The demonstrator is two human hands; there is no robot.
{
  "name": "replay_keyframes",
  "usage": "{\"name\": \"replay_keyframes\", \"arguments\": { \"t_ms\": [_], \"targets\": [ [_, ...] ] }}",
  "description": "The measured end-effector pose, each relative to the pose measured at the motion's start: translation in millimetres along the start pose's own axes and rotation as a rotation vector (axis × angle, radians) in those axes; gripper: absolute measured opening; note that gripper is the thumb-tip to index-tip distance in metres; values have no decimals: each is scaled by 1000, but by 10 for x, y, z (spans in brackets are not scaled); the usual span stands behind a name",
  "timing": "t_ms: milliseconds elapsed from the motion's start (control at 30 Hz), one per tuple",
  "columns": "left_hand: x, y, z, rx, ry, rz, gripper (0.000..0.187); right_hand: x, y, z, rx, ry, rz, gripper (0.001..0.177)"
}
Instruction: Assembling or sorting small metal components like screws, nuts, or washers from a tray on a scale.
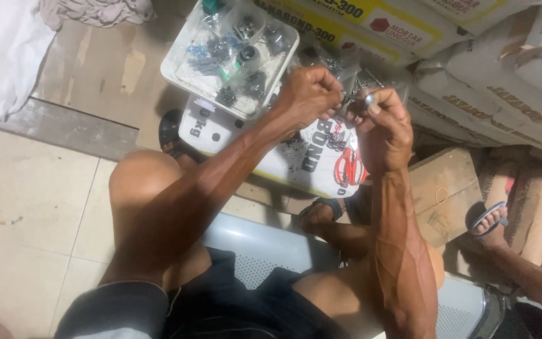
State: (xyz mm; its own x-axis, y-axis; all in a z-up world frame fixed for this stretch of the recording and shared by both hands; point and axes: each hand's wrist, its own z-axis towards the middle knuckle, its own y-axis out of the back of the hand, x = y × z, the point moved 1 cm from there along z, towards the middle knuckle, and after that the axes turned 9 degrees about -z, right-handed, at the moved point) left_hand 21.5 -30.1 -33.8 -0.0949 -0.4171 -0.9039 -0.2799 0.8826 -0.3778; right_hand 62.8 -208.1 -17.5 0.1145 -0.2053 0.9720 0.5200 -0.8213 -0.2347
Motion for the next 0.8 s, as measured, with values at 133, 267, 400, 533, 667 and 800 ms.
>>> {"name": "replay_keyframes", "arguments": {
  "t_ms": [133,267,400,533,667,800],
  "targets": [
    [21,2,-17,-26,14,-25,17,36,-26,12,9,-26,-17,10],
    [-6,22,-73,-30,28,-55,17,-41,14,12,46,-33,-111,8],
    [-58,3,-134,-52,29,-37,17,-78,-8,0,65,-41,-243,10],
    [-54,-21,-126,-69,12,-38,17,-38,-27,68,91,-41,-345,10],
    [18,-74,-112,-45,-7,-42,17,24,5,72,128,-17,-543,6],
    [155,-104,-65,-40,-63,-41,16,-9,50,66,130,-9,-626,6]
  ]
}}
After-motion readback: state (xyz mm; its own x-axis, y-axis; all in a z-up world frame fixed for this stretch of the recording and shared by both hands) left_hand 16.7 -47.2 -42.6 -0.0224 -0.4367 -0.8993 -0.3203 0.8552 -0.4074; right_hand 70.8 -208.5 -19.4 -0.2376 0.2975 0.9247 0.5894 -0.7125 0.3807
